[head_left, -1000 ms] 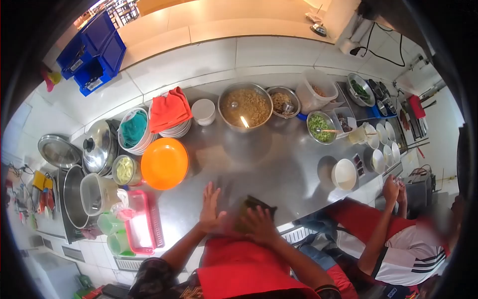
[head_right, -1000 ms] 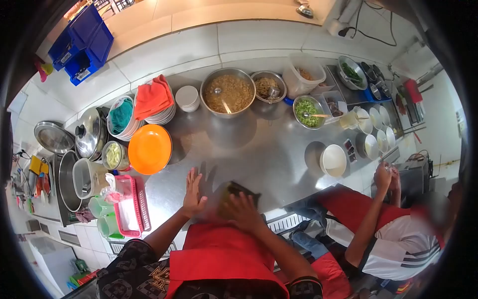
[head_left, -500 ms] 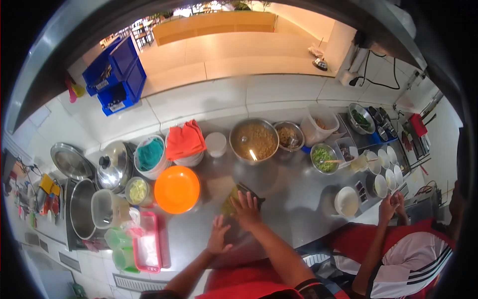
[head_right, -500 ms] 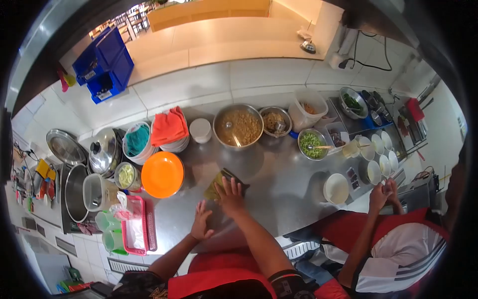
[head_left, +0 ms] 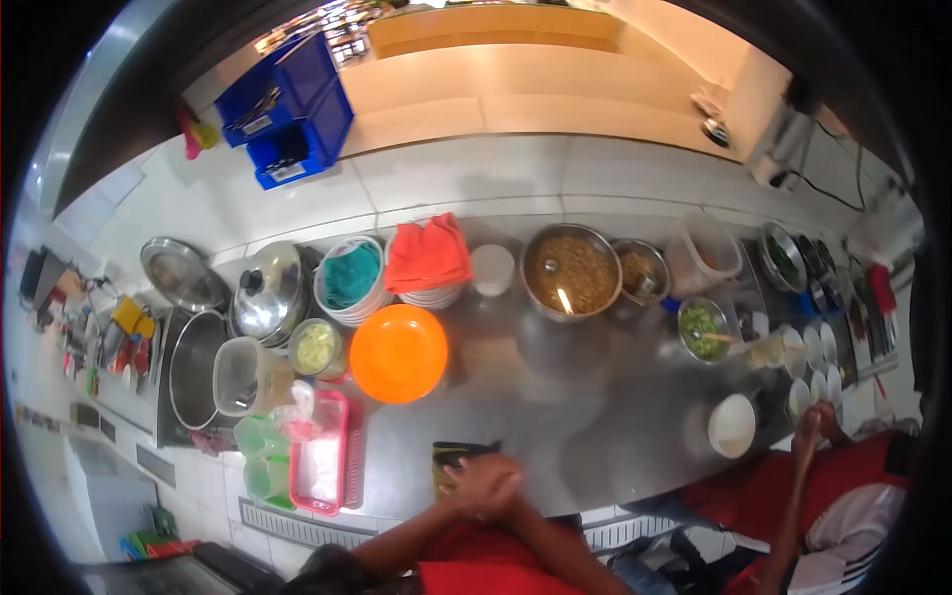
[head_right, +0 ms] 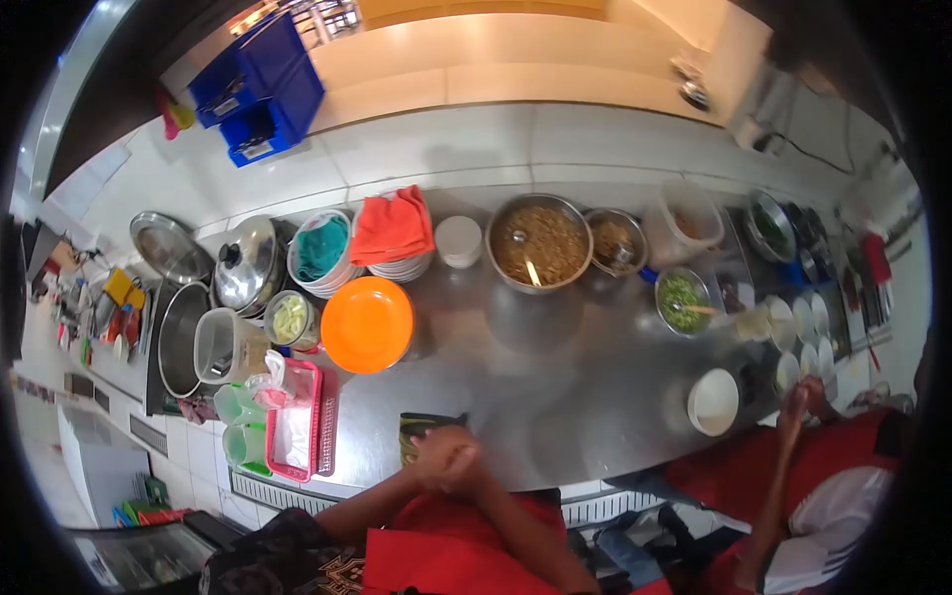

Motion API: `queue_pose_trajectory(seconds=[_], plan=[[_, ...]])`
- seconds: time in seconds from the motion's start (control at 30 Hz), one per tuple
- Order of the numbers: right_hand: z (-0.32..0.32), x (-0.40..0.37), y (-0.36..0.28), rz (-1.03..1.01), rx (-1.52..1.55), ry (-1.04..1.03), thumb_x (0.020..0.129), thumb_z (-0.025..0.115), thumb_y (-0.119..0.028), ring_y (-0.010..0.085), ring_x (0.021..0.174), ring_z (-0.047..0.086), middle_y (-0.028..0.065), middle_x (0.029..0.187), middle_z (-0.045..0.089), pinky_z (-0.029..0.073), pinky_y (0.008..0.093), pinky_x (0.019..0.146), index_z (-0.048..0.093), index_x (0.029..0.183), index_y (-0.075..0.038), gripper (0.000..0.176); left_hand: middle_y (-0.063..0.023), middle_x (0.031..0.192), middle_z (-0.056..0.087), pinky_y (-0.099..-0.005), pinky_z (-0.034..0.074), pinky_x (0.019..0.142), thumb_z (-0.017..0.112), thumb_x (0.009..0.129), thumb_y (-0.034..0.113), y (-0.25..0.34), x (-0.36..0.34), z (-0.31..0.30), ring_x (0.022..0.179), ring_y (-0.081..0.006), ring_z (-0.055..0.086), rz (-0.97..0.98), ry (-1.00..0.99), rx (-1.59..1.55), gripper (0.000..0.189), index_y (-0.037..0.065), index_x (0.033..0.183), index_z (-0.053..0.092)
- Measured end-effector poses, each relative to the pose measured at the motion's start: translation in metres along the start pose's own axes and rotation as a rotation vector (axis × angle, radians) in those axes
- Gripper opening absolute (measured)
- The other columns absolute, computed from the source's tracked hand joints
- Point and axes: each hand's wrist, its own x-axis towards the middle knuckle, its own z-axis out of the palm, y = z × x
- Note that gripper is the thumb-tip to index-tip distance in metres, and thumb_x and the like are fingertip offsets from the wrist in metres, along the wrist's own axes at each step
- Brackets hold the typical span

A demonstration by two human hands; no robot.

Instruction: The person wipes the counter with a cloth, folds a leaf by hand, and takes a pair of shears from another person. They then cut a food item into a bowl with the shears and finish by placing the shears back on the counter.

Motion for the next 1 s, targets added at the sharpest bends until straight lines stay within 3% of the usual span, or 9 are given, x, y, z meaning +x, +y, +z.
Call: queue_pose_trajectory(seconds=[0.1, 0.17, 0.23, 0.4, 0.77, 0.83, 0.9, 0.97, 1.0], plan=[[-0.045, -0.019, -0.025, 0.131, -0.166, 0.088, 0.090, 0.059, -0.041, 0.0305, 0.148, 0.033, 0.0100, 0.158, 0.039, 0.016, 0.0627, 0.119, 0.049, 0.147, -0.019, 0.061, -0.0166, 0.107, 0.067, -0.0471, 0.048, 0.092, 0.061, 0.095, 0.029, 0.010, 0.032, 0.035, 0.100, -0.0359, 0.064, 0.013, -0.230, -0.008, 0.028, 0.006, 0.111, 0.065], [-0.076, -0.027, -0.069, 0.131, -1.312, 0.225, 0.090, 0.059, -0.041, 0.0335, 0.151, 0.027, 0.0108, 0.160, 0.036, 0.013, 0.0652, 0.118, 0.048, 0.148, -0.023, 0.061, -0.0167, 0.107, 0.067, -0.0478, 0.047, 0.093, 0.061, 0.096, 0.028, 0.013, 0.058, 0.047, 0.102, -0.0361, 0.063, 0.028, -0.310, -0.013, 0.026, 0.006, 0.110, 0.066], [-0.119, -0.041, -0.092, 0.236, -1.636, 0.441, 0.091, 0.060, -0.038, 0.0374, 0.151, 0.026, 0.0121, 0.162, 0.032, 0.013, 0.0673, 0.117, 0.048, 0.148, -0.023, 0.060, -0.0114, 0.091, 0.070, -0.0401, 0.054, 0.071, 0.067, 0.092, 0.015, 0.018, 0.093, 0.066, 0.079, -0.0302, 0.067, 0.382, -0.194, -0.024, 0.012, 0.005, 0.099, 0.068], [-0.195, -0.067, -0.151, 0.645, -1.592, 0.698, 0.097, 0.054, -0.035, 0.0434, 0.151, 0.016, 0.0173, 0.164, 0.024, 0.010, 0.0679, 0.117, 0.040, 0.153, -0.016, 0.061, -0.0085, 0.080, 0.068, -0.0416, 0.050, 0.061, 0.067, 0.091, 0.010, 0.014, 0.133, 0.103, 0.069, -0.0298, 0.065, 0.329, -0.309, -0.284, 0.004, 0.007, 0.093, 0.069], [-0.261, -0.022, -0.158, 0.534, -1.553, 0.909, 0.103, 0.031, -0.055, 0.0483, 0.150, 0.015, 0.0209, 0.162, 0.024, 0.008, 0.0666, 0.118, 0.039, 0.153, -0.015, 0.065, -0.0101, 0.077, 0.065, -0.0393, 0.047, 0.059, 0.060, 0.097, 0.017, -0.077, 0.181, 0.182, 0.065, -0.0297, 0.064, 0.039, -0.575, -0.339, 0.012, 0.007, 0.099, 0.066], [-0.256, -0.017, -0.163, 0.429, -1.566, 0.962, 0.099, 0.040, -0.056, 0.0483, 0.149, 0.019, 0.0212, 0.160, 0.030, 0.009, 0.0653, 0.118, 0.043, 0.151, -0.015, 0.066, -0.0094, 0.079, 0.066, -0.0369, 0.049, 0.060, 0.059, 0.099, 0.020, -0.093, 0.202, 0.194, 0.066, -0.0268, 0.065, 0.083, -0.421, -0.323, 0.016, 0.007, 0.100, 0.067], [-0.265, -0.017, -0.152, 0.348, -1.572, 0.963, 0.097, 0.046, -0.055, 0.0475, 0.149, 0.020, 0.0207, 0.159, 0.033, 0.009, 0.0644, 0.119, 0.045, 0.150, -0.015, 0.067, -0.0143, 0.091, 0.070, -0.0378, 0.053, 0.074, 0.050, 0.104, 0.030, -0.101, 0.215, 0.197, 0.083, -0.0288, 0.069, -0.219, -0.507, -0.321, 0.029, 0.007, 0.105, 0.068], [-0.267, -0.019, -0.161, 0.200, -1.414, 0.963, 0.089, 0.060, -0.049, 0.0441, 0.148, 0.025, 0.0178, 0.156, 0.038, 0.007, 0.0621, 0.120, 0.048, 0.148, -0.015, 0.069, -0.0129, 0.096, 0.072, -0.0363, 0.055, 0.079, 0.048, 0.105, 0.030, -0.134, 0.221, 0.217, 0.086, -0.0259, 0.070, -0.189, -0.521, -0.386, 0.032, 0.006, 0.105, 0.069], [-0.267, -0.029, -0.147, 0.241, -1.451, 1.021, 0.087, 0.063, -0.048, 0.0420, 0.148, 0.028, 0.0150, 0.158, 0.037, 0.008, 0.0644, 0.118, 0.048, 0.149, -0.017, 0.071, -0.0119, 0.095, 0.072, -0.0361, 0.056, 0.077, 0.051, 0.104, 0.024, -0.140, 0.217, 0.228, 0.084, -0.0244, 0.070, 0.080, -0.355, -0.266, 0.026, 0.005, 0.104, 0.070]])
